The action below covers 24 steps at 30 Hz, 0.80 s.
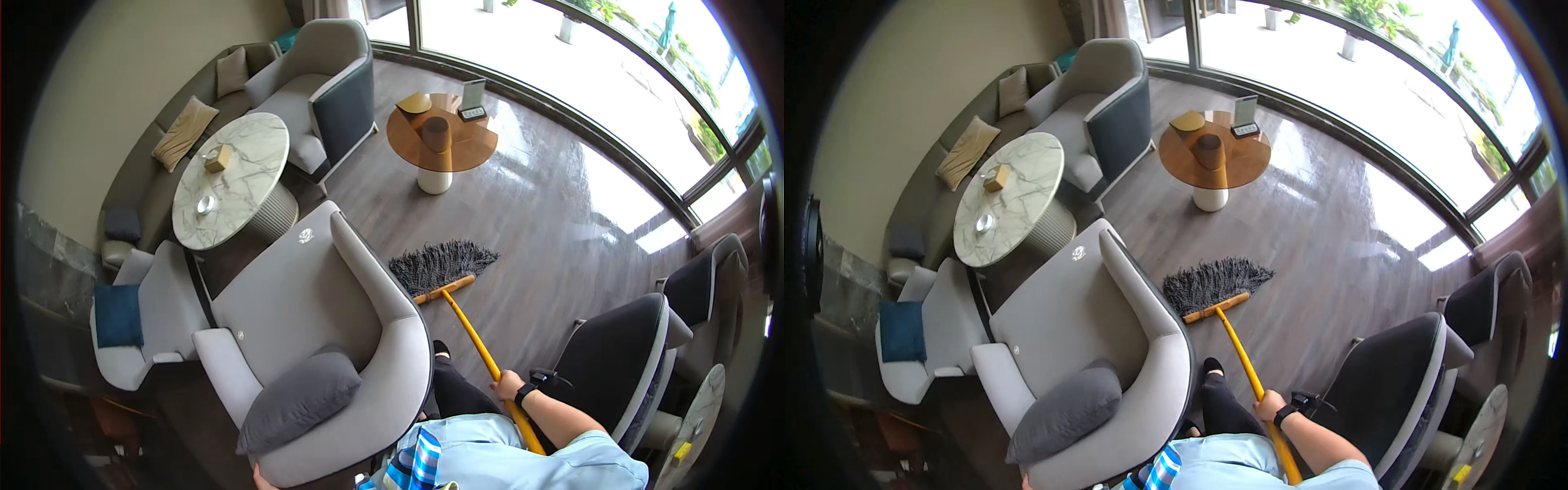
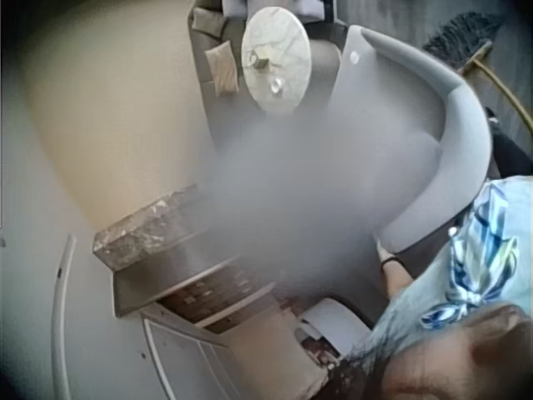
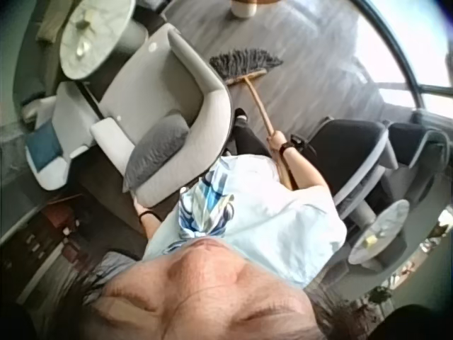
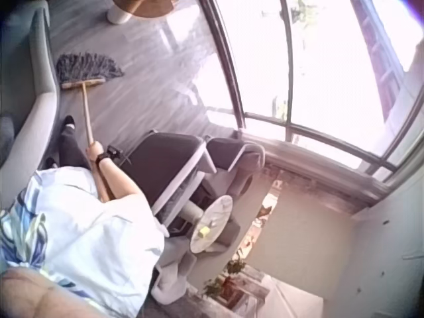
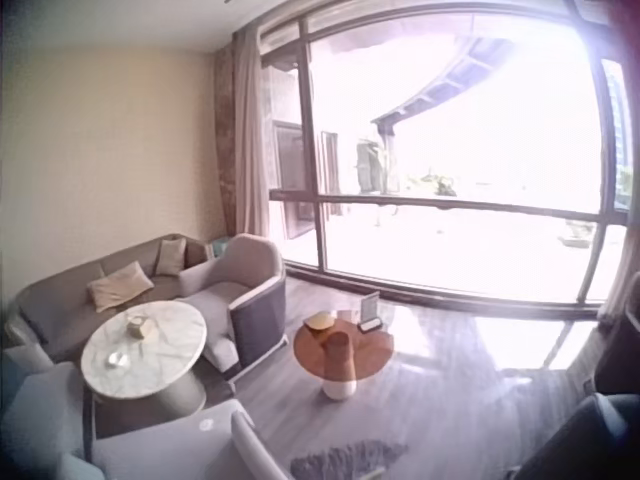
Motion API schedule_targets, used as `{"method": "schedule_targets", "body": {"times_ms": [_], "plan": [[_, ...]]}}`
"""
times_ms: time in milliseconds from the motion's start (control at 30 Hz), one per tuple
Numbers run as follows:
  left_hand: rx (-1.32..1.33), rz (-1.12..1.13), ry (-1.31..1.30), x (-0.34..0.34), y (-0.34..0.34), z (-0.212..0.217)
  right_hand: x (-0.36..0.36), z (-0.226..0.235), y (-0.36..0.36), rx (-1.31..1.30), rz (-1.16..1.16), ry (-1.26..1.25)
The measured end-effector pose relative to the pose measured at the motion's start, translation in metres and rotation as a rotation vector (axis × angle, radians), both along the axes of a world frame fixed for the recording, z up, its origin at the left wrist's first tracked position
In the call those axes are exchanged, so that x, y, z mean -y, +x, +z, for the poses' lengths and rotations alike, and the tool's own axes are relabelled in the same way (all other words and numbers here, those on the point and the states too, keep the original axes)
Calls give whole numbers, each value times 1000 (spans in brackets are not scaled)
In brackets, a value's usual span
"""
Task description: Sweeping the floor in a hotel lobby lounge area using a flat mop/sweeper.
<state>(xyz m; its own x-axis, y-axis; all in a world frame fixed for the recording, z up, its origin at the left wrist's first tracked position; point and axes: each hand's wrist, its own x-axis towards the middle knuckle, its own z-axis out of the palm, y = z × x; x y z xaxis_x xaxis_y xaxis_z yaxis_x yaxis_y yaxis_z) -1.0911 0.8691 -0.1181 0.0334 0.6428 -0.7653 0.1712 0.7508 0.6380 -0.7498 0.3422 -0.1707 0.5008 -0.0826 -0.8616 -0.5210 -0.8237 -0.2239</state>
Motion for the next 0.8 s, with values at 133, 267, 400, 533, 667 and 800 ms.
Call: {"method": "schedule_targets", "body": {"times_ms": [133, 267, 400, 533, 667, 800], "plan": [[1, 24, -73, 20, 49, -5, 3, -21, 18, 89, 78, -12], [-15, 72, -145, 27, 104, 7, -35, -77, 71, 151, 117, 1], [-36, 125, -229, 38, 158, 13, -86, -123, 172, 220, 124, 77], [-47, 189, -316, 68, 204, 14, -91, -153, 247, 280, 107, -3], [-56, 237, -376, 78, 220, 36, -60, -142, 250, 223, 124, -98], [-44, 265, -476, 101, 205, 43, -3, -145, 165, 250, 76, -175]]}}
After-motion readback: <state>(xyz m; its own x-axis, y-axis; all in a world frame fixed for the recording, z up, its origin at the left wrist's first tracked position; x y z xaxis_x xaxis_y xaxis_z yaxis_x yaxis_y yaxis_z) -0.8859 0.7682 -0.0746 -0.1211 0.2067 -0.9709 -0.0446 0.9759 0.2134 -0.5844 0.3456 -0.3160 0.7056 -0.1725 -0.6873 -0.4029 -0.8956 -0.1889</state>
